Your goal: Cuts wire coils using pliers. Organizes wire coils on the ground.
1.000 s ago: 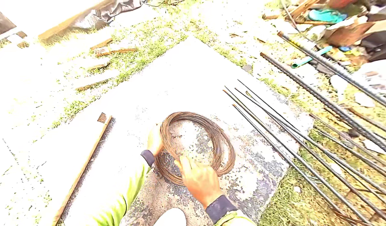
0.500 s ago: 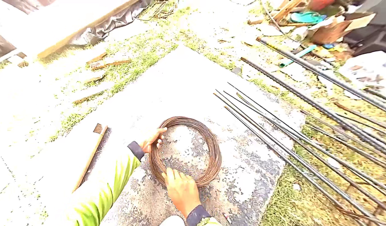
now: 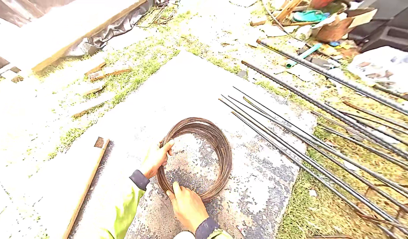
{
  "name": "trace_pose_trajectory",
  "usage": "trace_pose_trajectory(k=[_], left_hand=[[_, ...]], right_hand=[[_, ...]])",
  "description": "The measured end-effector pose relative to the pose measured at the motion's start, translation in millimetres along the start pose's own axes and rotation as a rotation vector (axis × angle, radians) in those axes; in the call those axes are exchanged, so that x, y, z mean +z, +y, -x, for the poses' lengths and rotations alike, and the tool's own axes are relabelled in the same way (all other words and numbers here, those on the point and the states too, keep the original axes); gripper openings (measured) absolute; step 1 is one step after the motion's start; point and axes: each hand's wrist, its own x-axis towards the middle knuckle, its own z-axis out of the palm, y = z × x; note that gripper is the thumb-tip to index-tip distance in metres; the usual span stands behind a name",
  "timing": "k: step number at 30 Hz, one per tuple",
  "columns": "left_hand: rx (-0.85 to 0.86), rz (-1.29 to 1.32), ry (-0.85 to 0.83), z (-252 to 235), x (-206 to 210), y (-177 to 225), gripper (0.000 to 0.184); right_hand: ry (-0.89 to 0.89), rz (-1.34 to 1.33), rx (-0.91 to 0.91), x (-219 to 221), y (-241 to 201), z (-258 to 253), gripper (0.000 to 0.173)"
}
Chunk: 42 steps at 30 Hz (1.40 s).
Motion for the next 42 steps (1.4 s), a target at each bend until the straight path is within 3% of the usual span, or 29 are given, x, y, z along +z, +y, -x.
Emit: trace_pose_trajectory(k=[7, 12, 14, 18, 21, 24, 28, 30, 35, 40, 42], left_hand=[[0.008, -0.098, 0.090, -1, 2, 0, 0.027], [0.079, -0.770, 0.256, -3, -4, 6, 0.028], [0.120, -0.892, 0.311, 0, -4, 8, 0.028], [0.224, -0.676, 0.260, -2, -6, 3, 0.020], [0.113, -0.507, 0.202, -2, -7, 0, 0.021], [0.030, -0.437, 0.174, -3, -13, 0, 0.024], [0.076, -0.406, 0.151, 4, -9, 7, 0.021], [0.112, -0.440, 0.141, 15, 0, 19, 0.024], [0.193, -0.330, 0.038, 49, 17, 58, 0.054], [0.188, -0.111, -0.127, 48, 23, 75, 0.039], [0.209, -0.267, 0.029, 28, 16, 54, 0.043]], right_hand=[[-0.107, -0.018, -0.018, -15, 2, -1, 0.055], [-0.097, -0.045, -0.072, -20, 4, -4, 0.053], [-0.091, -0.063, -0.081, -21, 6, -4, 0.053], [-0.069, -0.135, -0.062, -22, 6, -4, 0.049], [-0.081, -0.193, -0.014, -18, 4, -13, 0.051], [-0.099, -0.249, 0.018, -9, 3, -24, 0.060], [-0.143, -0.326, 0.026, -12, -4, -28, 0.084], [-0.104, -0.459, 0.006, -16, -8, -27, 0.085], [0.011, -0.848, -0.134, -24, -16, -18, 0.045], [0.311, -0.866, -0.177, -40, -12, 25, 0.024], [0.441, -0.884, -0.204, -43, -6, 40, 0.017]])
